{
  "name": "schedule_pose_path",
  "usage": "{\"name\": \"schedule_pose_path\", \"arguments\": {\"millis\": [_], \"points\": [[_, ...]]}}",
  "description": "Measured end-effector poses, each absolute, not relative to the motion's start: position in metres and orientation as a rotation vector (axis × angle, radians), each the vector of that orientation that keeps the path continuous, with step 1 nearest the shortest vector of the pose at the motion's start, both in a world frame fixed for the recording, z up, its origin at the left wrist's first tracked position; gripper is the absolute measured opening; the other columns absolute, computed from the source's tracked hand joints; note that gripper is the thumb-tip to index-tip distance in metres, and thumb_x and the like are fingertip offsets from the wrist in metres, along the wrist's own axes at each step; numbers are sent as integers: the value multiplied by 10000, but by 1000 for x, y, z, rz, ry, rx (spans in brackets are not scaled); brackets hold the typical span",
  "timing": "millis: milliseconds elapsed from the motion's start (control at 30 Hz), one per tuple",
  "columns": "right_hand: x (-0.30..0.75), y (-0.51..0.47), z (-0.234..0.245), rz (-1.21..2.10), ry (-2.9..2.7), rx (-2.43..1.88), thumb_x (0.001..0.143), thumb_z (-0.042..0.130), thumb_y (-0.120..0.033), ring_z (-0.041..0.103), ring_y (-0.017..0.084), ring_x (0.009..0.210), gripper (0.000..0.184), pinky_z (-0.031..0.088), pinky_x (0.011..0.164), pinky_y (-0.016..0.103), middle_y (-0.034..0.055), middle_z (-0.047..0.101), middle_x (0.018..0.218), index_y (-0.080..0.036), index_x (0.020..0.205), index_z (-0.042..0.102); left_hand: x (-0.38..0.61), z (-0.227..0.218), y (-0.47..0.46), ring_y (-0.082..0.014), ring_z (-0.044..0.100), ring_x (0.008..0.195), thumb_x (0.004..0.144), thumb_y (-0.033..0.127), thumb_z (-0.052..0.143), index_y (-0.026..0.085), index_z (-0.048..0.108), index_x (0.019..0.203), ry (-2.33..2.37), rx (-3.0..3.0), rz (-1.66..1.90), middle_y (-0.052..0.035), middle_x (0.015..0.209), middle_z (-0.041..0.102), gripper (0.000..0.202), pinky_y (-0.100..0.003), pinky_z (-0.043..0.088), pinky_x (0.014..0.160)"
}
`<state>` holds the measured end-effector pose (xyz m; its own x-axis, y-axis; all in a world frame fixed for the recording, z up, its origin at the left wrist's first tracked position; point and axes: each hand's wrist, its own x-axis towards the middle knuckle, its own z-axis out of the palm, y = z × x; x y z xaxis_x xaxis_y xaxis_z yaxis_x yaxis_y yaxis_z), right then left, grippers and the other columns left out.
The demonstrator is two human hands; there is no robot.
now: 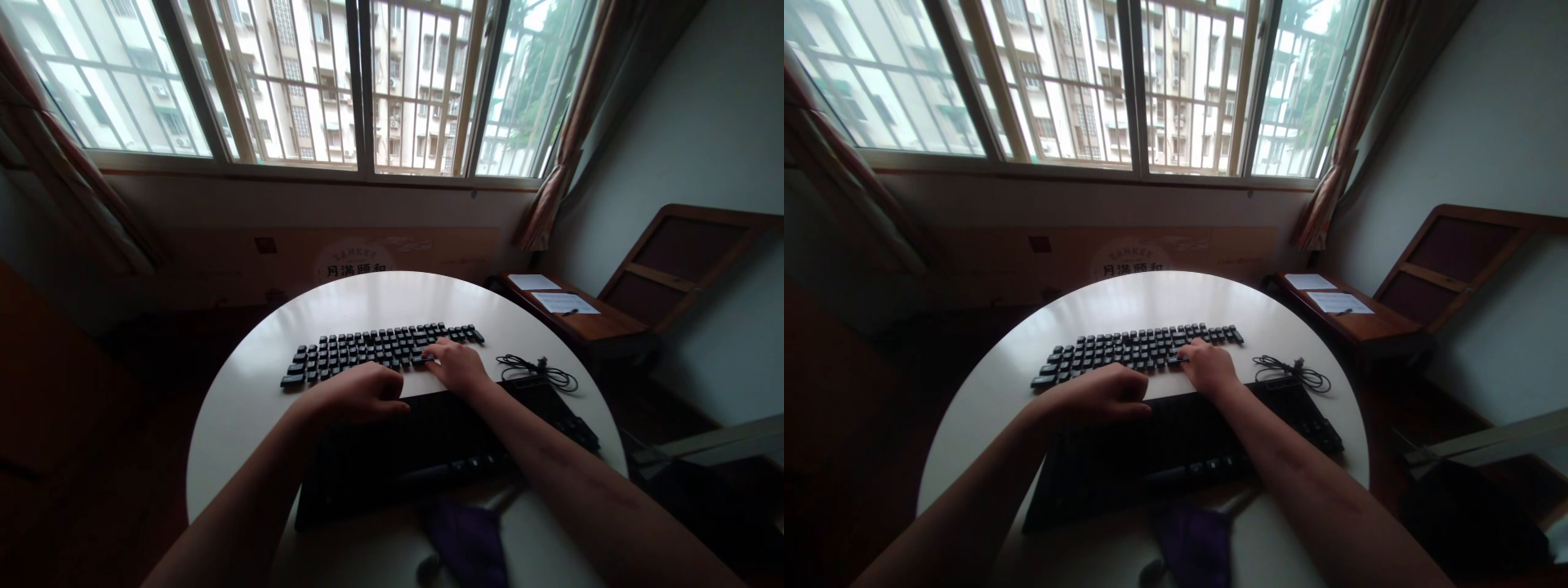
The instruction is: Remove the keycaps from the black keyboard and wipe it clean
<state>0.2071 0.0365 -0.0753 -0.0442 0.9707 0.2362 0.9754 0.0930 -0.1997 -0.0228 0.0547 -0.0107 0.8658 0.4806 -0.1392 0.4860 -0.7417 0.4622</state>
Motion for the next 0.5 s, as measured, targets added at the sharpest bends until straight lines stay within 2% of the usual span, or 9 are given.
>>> {"name": "schedule_pose_path", "arguments": {"millis": [333,500], "points": [[205,35,-74,-42,-2053,-1920,912,615,-303,679,194,895,186,475,727,266,18,692,1072,-289,1053,735,-22,-9,54,-108,423,591,845,421,608,186,489,685,695,2532,-13,48,639,481,308,-244,290,539],[209,24,-47,-188,-1954,-1711,951,554,-252,668,183,842,199,490,743,281,33,679,1058,-261,1031,736,-21,-8,55,-111,398,588,845,454,598,187,467,672,690,2508,-17,45,633,464,345,-250,284,537]]}}
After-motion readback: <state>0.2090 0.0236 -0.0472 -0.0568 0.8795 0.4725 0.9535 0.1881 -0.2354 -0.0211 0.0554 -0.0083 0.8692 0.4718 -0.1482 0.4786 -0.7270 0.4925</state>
